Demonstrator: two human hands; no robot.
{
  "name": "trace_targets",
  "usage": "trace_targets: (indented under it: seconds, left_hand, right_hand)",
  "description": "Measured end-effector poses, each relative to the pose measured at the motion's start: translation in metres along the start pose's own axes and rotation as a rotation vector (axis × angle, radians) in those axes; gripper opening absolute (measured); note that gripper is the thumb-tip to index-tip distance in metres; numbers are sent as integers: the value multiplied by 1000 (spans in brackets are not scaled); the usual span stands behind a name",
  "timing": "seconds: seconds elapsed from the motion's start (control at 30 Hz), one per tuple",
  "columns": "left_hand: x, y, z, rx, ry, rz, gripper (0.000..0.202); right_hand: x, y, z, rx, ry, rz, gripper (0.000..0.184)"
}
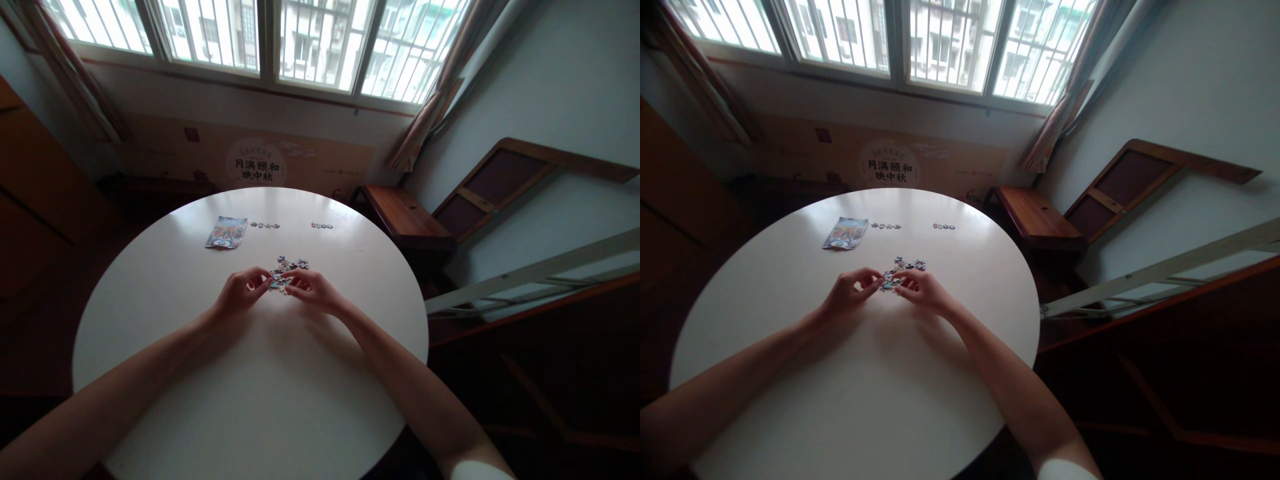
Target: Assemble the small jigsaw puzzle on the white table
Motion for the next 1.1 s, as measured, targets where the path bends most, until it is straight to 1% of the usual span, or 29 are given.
trace_targets:
  seconds: [0.3, 0.73, 1.1]
  left_hand:
    - [3, 1, -1, 11, 11, 10, 20]
    - [0, 0, 0, 0, 7, -11, 20]
    - [2, 0, -1, 6, 8, -9, 19]
  right_hand:
    - [1, 1, 0, -1, -1, -3, 34]
    - [1, 0, 0, -5, 10, -6, 33]
    - [1, 1, 0, -6, 17, -7, 34]
Point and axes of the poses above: each hand's wrist, its own y-axis away from the middle knuckle, its own z-axis out of the back of the hand, x = y × z, the point moved 3 cm from there along -y, towards the middle knuckle, and after that the axes turned 3 degrees about -y, right-handed, at the moved point
